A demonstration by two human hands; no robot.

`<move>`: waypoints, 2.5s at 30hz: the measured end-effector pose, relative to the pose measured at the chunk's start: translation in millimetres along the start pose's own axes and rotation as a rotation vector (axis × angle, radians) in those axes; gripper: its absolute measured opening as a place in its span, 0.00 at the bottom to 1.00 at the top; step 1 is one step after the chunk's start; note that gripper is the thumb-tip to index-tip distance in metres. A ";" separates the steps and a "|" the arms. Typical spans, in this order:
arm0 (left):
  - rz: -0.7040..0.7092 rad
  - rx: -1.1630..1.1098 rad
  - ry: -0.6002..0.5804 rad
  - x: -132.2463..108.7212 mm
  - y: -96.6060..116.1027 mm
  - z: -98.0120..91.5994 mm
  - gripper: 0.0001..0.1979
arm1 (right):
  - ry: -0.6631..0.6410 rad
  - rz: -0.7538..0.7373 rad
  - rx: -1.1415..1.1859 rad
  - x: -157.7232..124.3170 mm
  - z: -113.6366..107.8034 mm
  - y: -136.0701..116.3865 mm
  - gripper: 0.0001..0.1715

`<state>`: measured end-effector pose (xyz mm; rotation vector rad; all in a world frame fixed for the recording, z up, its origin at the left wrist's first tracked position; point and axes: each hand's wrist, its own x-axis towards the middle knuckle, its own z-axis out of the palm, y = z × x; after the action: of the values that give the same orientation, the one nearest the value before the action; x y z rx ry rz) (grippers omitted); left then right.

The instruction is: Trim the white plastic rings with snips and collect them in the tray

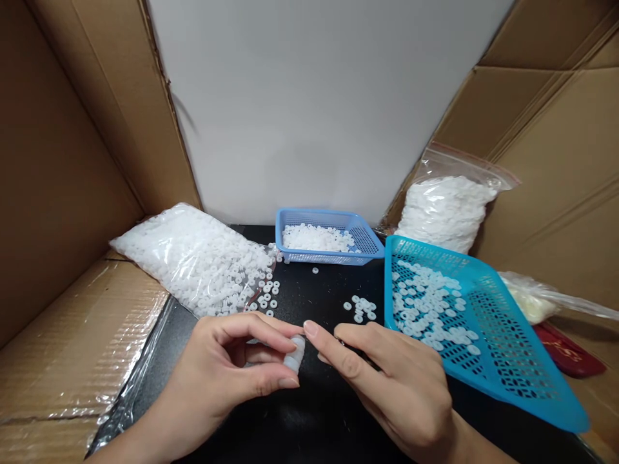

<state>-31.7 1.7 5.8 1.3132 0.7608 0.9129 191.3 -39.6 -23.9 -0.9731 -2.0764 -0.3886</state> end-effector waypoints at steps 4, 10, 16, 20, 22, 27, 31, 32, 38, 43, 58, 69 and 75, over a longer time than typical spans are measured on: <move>0.118 0.062 0.030 1.0 1.6 1.1 0.12 | 0.094 0.211 0.261 2.7 6.1 2.8 0.27; 0.265 0.062 0.040 2.3 -0.3 -1.4 0.13 | 0.176 0.353 0.370 3.1 12.0 6.9 0.26; 0.312 0.081 0.031 2.8 -2.3 -2.0 0.12 | 0.167 0.396 0.396 3.5 11.1 5.8 0.22; 0.328 0.117 0.044 2.3 -1.7 -2.2 0.12 | 0.190 0.367 0.549 6.2 9.6 3.2 0.16; 0.335 0.135 0.047 2.5 -1.6 -2.3 0.12 | 0.193 0.338 0.630 7.1 8.9 0.8 0.15; 0.389 0.180 0.033 3.3 -5.1 -2.0 0.15 | 0.182 0.284 0.741 6.5 8.6 -6.3 0.12; 0.431 0.212 0.025 1.7 -8.1 0.1 0.17 | 0.182 0.260 0.690 5.1 9.1 -10.2 0.12; 0.437 0.221 0.029 1.3 -8.3 0.8 0.17 | 0.187 0.255 0.668 4.9 9.1 -10.8 0.12; 0.438 0.252 0.072 -0.3 -7.9 3.6 0.13 | 0.168 0.197 0.502 3.0 7.2 -11.1 0.12; 0.439 0.299 0.061 -1.5 -7.6 2.6 0.13 | 0.154 0.157 0.441 2.4 6.2 -10.9 0.14; 0.756 0.410 -0.017 7.4 -12.8 1.8 0.06 | 0.155 0.156 0.479 2.9 6.6 -12.9 0.11; 0.749 0.389 -0.031 6.2 -11.7 1.8 0.06 | 0.141 0.127 0.457 0.5 5.7 -10.2 0.14; 0.744 0.376 -0.028 6.1 -12.0 2.4 0.06 | 0.136 0.134 0.445 -0.4 4.2 -10.4 0.13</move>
<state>-25.2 5.7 -5.5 1.9999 0.4197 1.3702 181.4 -44.3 -26.3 -0.7850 -1.8516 0.0769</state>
